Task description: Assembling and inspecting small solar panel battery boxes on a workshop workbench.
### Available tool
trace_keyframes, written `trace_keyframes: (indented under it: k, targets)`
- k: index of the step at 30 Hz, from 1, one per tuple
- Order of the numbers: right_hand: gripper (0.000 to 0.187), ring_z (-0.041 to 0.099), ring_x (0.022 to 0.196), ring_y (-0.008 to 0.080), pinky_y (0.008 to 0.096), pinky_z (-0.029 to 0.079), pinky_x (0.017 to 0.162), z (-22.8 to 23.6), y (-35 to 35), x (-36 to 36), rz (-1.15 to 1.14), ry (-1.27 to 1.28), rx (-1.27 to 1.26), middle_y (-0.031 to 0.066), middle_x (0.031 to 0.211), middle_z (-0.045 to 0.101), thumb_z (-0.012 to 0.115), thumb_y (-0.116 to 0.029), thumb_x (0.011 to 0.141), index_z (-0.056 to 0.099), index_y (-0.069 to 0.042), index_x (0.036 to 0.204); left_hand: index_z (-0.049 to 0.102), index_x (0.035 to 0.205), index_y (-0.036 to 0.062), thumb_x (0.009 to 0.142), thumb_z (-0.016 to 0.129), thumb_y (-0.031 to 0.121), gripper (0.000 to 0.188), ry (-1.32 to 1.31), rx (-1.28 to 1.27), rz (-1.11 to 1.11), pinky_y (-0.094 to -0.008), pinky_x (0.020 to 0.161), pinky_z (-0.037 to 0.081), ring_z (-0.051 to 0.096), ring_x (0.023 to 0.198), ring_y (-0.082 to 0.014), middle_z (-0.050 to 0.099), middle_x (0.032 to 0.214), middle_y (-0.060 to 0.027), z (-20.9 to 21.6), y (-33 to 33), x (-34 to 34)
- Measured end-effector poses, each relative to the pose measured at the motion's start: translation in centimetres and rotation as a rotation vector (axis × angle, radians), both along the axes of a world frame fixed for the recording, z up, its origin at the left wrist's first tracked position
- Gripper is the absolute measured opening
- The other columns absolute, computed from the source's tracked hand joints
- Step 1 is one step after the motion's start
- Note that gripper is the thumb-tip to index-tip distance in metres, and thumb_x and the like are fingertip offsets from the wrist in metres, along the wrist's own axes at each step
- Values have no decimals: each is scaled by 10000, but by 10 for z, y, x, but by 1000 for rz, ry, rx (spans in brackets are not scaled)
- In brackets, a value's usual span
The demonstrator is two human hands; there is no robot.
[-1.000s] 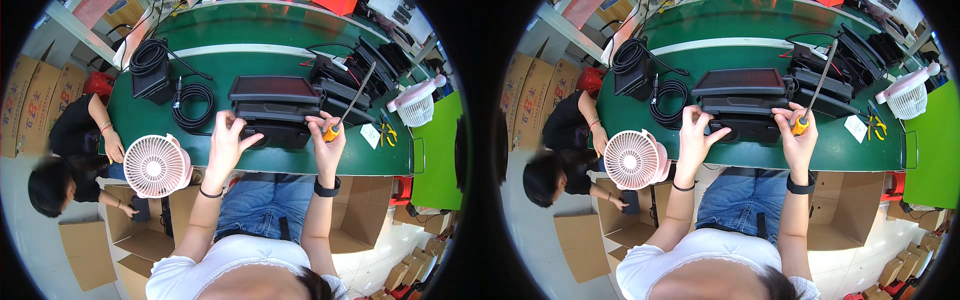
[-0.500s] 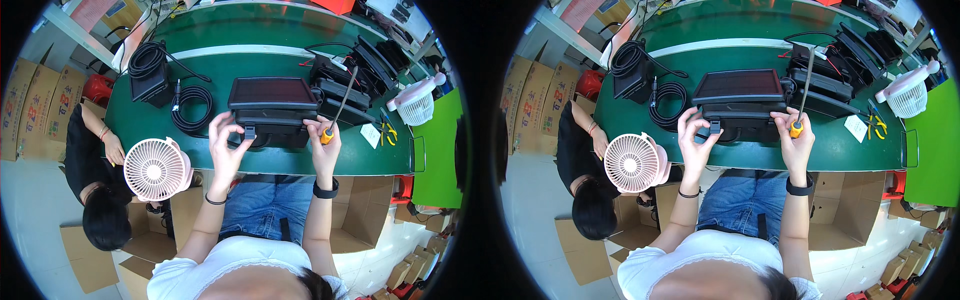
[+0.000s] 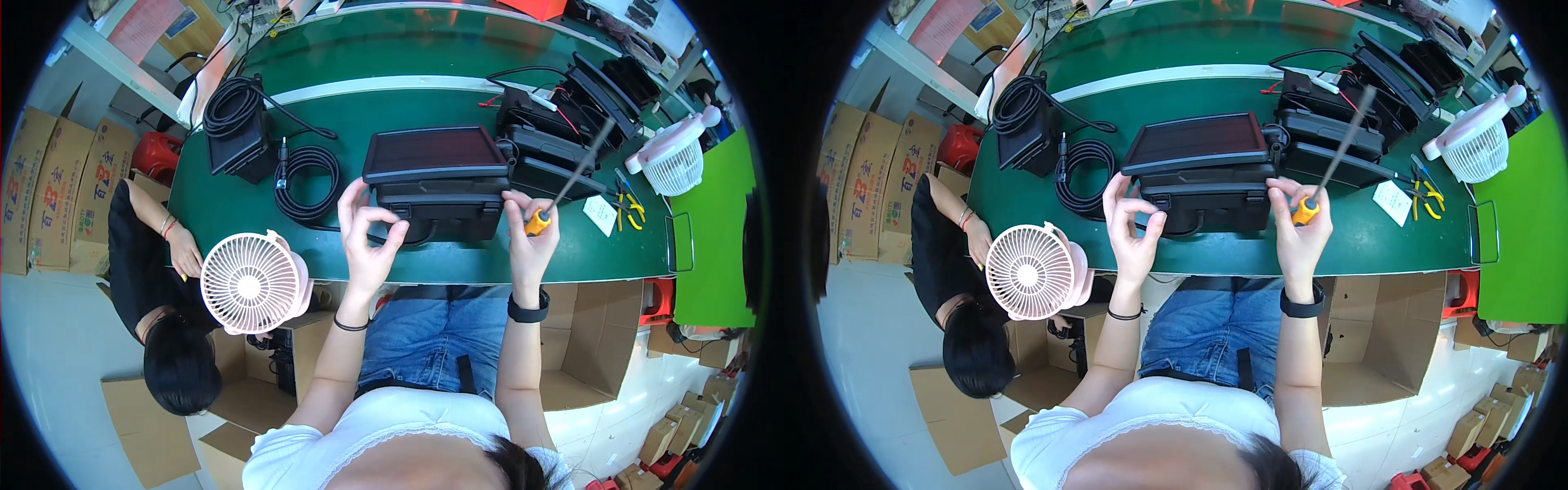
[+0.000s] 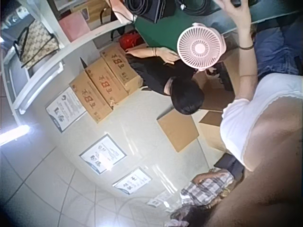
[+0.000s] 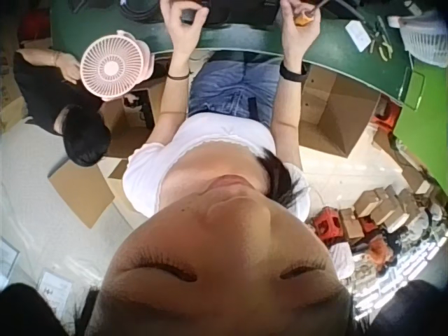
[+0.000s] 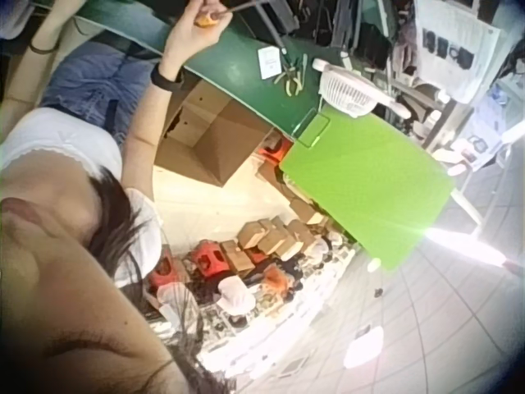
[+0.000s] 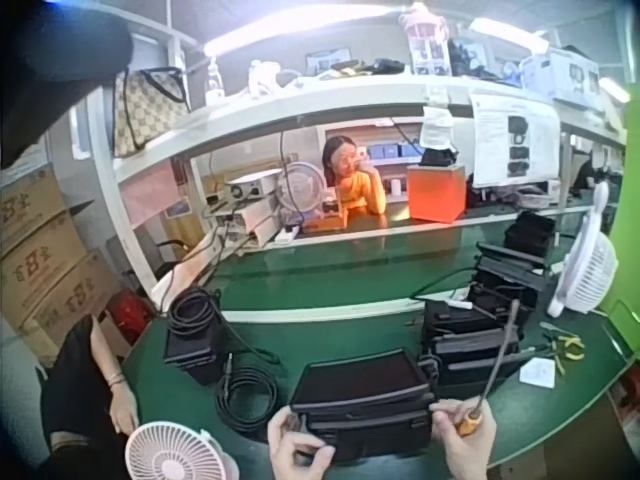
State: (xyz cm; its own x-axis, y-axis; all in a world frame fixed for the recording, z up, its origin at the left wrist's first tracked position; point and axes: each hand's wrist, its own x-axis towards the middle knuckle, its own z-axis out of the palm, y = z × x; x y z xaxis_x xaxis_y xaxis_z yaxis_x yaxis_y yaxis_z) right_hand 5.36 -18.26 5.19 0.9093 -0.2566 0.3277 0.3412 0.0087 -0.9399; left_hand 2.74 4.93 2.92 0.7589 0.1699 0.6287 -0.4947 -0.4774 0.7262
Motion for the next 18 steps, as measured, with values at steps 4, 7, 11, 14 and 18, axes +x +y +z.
trace_keyframes:
  k: [4,7,11,14,18]
  targets:
    - [264,544,697,40,165,424,558,-1,-4,-14,-121,-4,57,130,1018,711,671,-45,942,417,-91,887,242,1461,104,812,774,166,841,104,-446,-179,-500,1179,266,304,1432,-346,221,1544,-177,-10,-3,10]
    - [247,593,837,76,206,474,716,-9,-2,-19,-7,87,33,138,1054,710,659,-36,943,423,-76,882,57,1558,78,833,737,357,1033,152,-505,-260,-468,1188,231,266,1442,-340,190,1563,-190,-10,-6,28]
    - [264,589,933,103,234,460,801,-11,5,-21,88,107,-96,170,1164,674,713,-20,884,453,-54,859,104,1561,47,856,685,472,1007,268,-547,-301,-419,1166,264,330,1402,-293,255,1533,-182,-6,-7,35]
    - [303,577,863,92,237,468,798,-8,7,-23,230,145,57,176,1198,666,733,2,858,442,-83,859,190,1553,56,857,688,389,918,278,-600,-281,-411,1129,337,409,1358,-299,301,1509,-173,-3,-4,28]
    - [316,626,894,93,250,501,827,4,17,-17,272,-29,134,204,1246,658,718,54,845,440,-96,860,207,1558,67,861,685,322,883,318,-608,-242,-408,1095,379,447,1336,-303,341,1487,-177,4,-2,11]
